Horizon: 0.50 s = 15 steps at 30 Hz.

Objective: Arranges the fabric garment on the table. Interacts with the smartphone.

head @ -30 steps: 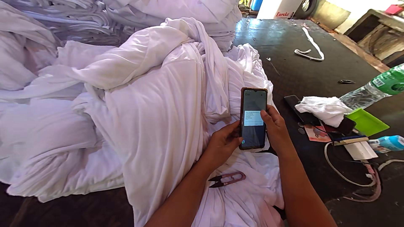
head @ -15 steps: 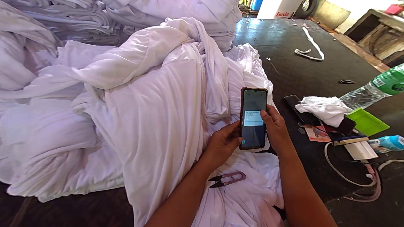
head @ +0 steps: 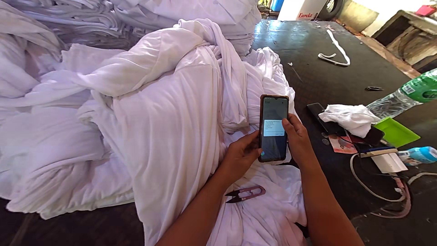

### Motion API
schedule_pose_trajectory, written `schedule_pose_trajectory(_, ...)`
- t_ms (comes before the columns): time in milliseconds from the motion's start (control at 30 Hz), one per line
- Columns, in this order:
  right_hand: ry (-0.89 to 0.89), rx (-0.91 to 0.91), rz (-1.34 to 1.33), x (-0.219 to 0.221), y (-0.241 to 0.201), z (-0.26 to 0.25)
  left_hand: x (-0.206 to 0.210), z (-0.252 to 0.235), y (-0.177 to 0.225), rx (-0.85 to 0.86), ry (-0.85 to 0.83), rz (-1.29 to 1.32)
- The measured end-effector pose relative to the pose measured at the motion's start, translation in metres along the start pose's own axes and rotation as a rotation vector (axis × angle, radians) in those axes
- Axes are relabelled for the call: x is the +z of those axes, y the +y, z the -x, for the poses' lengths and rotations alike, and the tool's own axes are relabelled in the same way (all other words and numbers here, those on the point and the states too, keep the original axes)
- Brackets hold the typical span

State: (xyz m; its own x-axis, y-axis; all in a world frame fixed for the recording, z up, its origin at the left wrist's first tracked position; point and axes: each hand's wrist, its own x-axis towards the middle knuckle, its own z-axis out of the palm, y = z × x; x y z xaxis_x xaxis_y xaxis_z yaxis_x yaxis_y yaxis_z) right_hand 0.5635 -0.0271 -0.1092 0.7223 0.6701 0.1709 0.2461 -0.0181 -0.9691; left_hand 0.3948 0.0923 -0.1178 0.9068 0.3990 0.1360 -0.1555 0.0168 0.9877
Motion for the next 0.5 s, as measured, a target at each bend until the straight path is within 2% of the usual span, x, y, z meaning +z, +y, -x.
schedule_pose_trajectory(500, 0.006, -0.016, -0.011, 0.0007, 0.0005, 0.0002, -0.0001, -0.0003, -0.0001, 0.002, 0.002, 0.006)
